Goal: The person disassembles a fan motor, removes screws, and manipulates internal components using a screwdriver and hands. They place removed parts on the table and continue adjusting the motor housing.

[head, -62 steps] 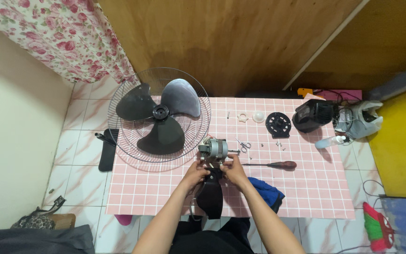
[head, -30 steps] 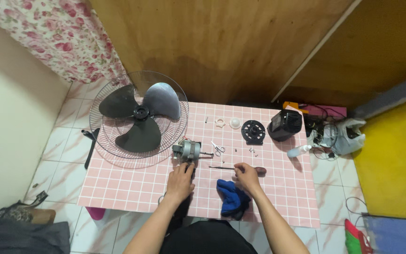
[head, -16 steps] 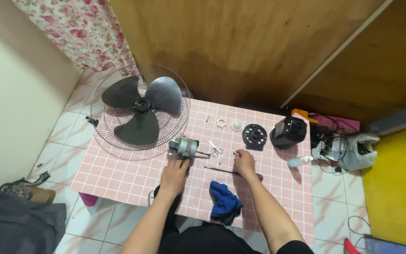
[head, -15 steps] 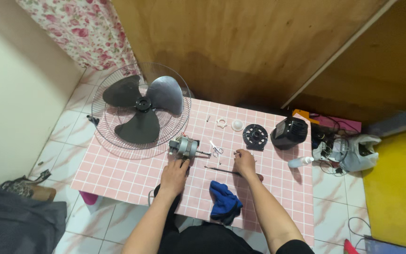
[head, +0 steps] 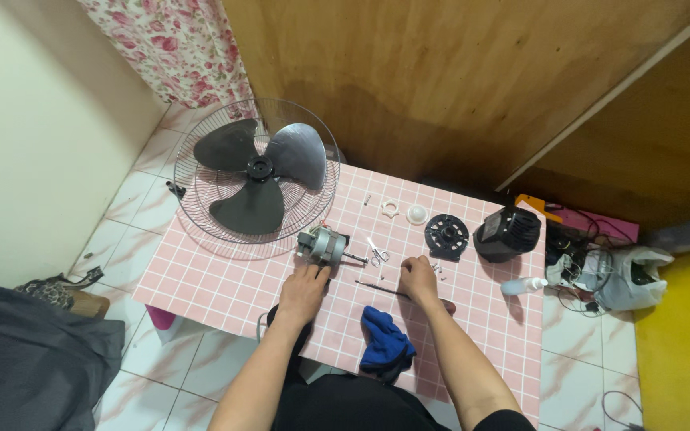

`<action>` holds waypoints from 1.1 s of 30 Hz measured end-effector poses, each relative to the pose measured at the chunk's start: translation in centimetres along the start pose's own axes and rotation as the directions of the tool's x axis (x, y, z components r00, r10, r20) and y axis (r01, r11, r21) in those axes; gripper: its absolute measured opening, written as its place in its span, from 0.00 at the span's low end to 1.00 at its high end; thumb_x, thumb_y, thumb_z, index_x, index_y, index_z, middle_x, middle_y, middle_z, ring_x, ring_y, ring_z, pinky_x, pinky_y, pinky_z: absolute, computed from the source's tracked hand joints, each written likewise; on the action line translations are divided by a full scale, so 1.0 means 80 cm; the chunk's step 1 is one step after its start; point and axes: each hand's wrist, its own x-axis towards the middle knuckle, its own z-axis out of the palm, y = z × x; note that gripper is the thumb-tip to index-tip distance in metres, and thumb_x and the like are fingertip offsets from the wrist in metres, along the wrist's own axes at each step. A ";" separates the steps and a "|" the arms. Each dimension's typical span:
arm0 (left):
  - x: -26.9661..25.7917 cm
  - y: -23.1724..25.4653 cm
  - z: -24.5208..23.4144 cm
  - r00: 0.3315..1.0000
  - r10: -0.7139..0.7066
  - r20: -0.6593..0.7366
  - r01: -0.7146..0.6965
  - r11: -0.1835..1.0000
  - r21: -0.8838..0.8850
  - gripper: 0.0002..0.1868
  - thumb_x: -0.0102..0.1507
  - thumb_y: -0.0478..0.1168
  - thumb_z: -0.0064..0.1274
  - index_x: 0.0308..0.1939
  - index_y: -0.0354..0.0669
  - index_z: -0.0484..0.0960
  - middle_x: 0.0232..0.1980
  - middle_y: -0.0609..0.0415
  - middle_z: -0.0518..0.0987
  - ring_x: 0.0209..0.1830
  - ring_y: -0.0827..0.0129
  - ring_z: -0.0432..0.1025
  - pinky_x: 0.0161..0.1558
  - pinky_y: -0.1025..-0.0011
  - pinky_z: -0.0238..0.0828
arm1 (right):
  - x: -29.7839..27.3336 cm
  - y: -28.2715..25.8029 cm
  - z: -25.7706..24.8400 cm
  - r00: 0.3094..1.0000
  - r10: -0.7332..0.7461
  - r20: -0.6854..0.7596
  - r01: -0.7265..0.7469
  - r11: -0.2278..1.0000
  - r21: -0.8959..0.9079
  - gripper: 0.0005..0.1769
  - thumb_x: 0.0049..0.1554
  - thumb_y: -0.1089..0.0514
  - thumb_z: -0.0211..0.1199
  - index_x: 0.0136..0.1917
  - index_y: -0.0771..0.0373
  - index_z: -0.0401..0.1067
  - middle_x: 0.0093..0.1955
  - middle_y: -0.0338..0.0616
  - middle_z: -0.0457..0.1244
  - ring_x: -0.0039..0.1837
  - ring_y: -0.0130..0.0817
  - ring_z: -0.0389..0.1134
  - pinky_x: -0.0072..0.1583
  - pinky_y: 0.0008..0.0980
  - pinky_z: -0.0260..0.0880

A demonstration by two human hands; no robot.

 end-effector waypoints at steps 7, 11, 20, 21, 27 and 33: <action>0.005 0.003 -0.003 0.999 -0.012 0.051 0.010 0.999 0.040 0.20 0.60 0.41 0.56 0.56 0.46 0.77 0.45 0.53 0.76 0.48 0.59 0.74 0.37 0.62 0.77 | -0.012 -0.016 0.011 0.993 -0.079 0.090 0.081 0.996 -0.022 0.10 0.53 0.53 0.66 0.45 0.57 0.80 0.49 0.48 0.65 0.52 0.47 0.70 0.56 0.43 0.71; 0.008 0.004 -0.006 0.997 -0.030 0.077 0.028 0.999 0.029 0.19 0.60 0.40 0.53 0.57 0.46 0.76 0.46 0.52 0.76 0.49 0.59 0.73 0.38 0.62 0.78 | -0.013 -0.035 0.020 0.995 -0.094 0.043 0.093 0.996 0.014 0.12 0.54 0.51 0.65 0.48 0.57 0.80 0.48 0.47 0.66 0.51 0.47 0.70 0.54 0.44 0.70; 0.011 0.007 -0.008 0.990 -0.067 0.128 0.064 0.998 0.024 0.16 0.62 0.39 0.52 0.55 0.46 0.76 0.46 0.52 0.75 0.51 0.58 0.73 0.39 0.61 0.79 | -0.012 -0.089 0.026 0.978 -0.152 0.141 0.153 0.988 0.004 0.16 0.57 0.46 0.63 0.57 0.48 0.79 0.47 0.51 0.66 0.50 0.50 0.70 0.54 0.46 0.69; 0.011 0.008 -0.008 0.989 -0.068 0.128 0.066 0.998 0.022 0.16 0.62 0.39 0.52 0.54 0.46 0.76 0.46 0.52 0.75 0.51 0.57 0.73 0.39 0.61 0.79 | -0.012 -0.093 0.025 0.978 -0.122 0.169 0.127 0.992 -0.024 0.16 0.57 0.45 0.63 0.57 0.46 0.79 0.47 0.52 0.66 0.50 0.50 0.70 0.55 0.46 0.70; 0.010 0.009 -0.012 0.989 -0.069 0.130 0.067 0.998 0.023 0.16 0.62 0.39 0.52 0.54 0.46 0.76 0.46 0.51 0.75 0.51 0.58 0.73 0.39 0.62 0.79 | -0.006 -0.095 0.018 0.970 -0.043 0.240 0.087 0.981 -0.174 0.16 0.62 0.48 0.57 0.60 0.45 0.78 0.52 0.55 0.66 0.57 0.53 0.69 0.58 0.49 0.69; 0.010 0.008 -0.014 0.989 -0.063 0.132 0.062 0.998 0.007 0.18 0.61 0.38 0.54 0.55 0.45 0.75 0.46 0.51 0.75 0.51 0.57 0.73 0.38 0.61 0.79 | 0.000 -0.064 0.037 0.993 -0.065 0.102 0.074 0.993 -0.088 0.20 0.56 0.54 0.57 0.61 0.47 0.77 0.54 0.51 0.67 0.59 0.51 0.68 0.60 0.47 0.68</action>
